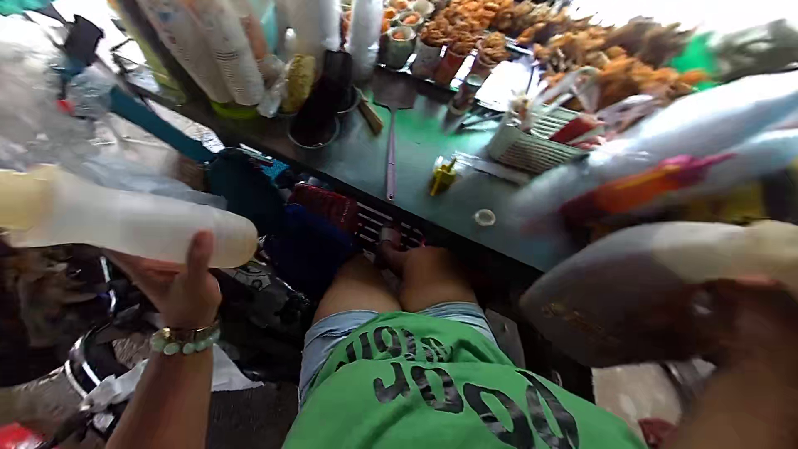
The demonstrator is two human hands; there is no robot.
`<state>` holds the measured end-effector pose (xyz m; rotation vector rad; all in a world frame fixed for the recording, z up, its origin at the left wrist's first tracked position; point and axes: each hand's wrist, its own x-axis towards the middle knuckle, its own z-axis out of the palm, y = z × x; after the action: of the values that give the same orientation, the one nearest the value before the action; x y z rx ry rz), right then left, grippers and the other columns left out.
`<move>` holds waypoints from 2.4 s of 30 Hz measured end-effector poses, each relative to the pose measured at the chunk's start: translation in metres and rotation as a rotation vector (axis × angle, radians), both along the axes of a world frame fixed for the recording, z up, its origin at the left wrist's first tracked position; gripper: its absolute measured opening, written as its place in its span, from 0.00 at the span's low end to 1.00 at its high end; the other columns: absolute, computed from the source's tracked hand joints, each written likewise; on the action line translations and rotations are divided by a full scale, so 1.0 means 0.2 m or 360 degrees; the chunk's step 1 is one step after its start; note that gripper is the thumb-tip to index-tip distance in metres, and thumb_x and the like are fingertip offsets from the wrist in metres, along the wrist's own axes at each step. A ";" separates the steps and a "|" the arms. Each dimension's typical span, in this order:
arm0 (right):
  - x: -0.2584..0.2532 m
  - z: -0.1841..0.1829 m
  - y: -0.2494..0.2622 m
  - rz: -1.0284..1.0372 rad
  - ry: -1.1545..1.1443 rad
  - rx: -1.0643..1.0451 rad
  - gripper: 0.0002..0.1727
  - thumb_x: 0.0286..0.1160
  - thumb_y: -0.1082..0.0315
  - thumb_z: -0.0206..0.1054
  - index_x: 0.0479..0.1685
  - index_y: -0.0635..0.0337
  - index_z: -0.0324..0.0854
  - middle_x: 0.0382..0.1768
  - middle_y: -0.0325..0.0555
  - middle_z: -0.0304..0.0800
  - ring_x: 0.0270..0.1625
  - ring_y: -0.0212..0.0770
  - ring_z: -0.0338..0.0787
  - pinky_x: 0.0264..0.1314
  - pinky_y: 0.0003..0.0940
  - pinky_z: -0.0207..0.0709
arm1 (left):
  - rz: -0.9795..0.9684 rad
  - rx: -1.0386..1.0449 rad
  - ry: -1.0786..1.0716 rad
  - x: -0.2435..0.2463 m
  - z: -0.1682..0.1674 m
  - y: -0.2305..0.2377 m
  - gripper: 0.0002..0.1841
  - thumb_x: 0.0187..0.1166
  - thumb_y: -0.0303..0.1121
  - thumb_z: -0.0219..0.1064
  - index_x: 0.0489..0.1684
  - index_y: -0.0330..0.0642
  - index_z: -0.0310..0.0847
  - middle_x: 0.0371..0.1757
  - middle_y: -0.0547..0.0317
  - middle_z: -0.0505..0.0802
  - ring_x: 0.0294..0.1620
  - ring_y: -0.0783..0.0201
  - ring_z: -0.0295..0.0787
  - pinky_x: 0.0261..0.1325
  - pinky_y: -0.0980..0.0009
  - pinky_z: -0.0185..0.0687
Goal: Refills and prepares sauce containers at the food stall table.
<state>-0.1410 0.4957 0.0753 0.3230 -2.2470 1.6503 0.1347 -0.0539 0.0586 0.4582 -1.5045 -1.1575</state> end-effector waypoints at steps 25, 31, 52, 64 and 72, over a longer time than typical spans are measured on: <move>0.03 -0.34 -0.67 0.0668 -0.0197 0.0790 0.32 0.58 0.41 0.81 0.34 0.67 0.85 0.29 0.41 0.89 0.33 0.21 0.83 0.39 0.20 0.77 | -0.1526 -0.0183 -0.1037 -0.93 -0.77 0.64 0.44 0.54 0.28 0.83 0.75 0.19 0.66 0.71 0.25 0.81 0.75 0.40 0.79 0.80 0.54 0.72; 0.04 -0.34 -0.80 0.0721 -0.0124 0.1051 0.34 0.62 0.38 0.77 0.35 0.68 0.85 0.27 0.49 0.89 0.30 0.36 0.86 0.35 0.33 0.79 | -0.1537 -0.0182 -0.1045 -0.96 -0.85 0.64 0.42 0.56 0.28 0.82 0.74 0.21 0.68 0.70 0.27 0.83 0.74 0.38 0.79 0.81 0.50 0.70; 0.05 -0.29 -1.08 0.0761 -0.0412 0.1659 0.40 0.68 0.33 0.71 0.42 0.72 0.83 0.32 0.62 0.89 0.39 0.62 0.92 0.41 0.61 0.80 | -0.1486 -0.0069 -0.1211 -0.97 -0.93 0.57 0.41 0.58 0.25 0.82 0.76 0.21 0.68 0.74 0.27 0.81 0.81 0.37 0.73 0.89 0.41 0.53; 0.06 -0.28 -1.15 0.0762 -0.0467 0.1794 0.40 0.68 0.32 0.69 0.42 0.71 0.81 0.31 0.61 0.87 0.39 0.61 0.90 0.40 0.59 0.78 | -0.1442 -0.0053 -0.1163 -0.97 -0.98 0.54 0.41 0.57 0.27 0.83 0.75 0.21 0.69 0.73 0.28 0.82 0.80 0.36 0.73 0.90 0.38 0.48; 0.07 -0.28 -1.16 0.0749 -0.0454 0.1829 0.39 0.69 0.34 0.70 0.43 0.71 0.81 0.31 0.62 0.87 0.39 0.62 0.91 0.40 0.59 0.79 | -0.1415 -0.0035 -0.1133 -0.96 -0.99 0.53 0.40 0.56 0.27 0.82 0.74 0.20 0.70 0.71 0.29 0.83 0.79 0.38 0.75 0.90 0.42 0.51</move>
<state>-0.1271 0.2633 0.0190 0.9710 -3.3060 0.3306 -0.0573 0.0528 -0.1389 0.1666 -2.4740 -1.7552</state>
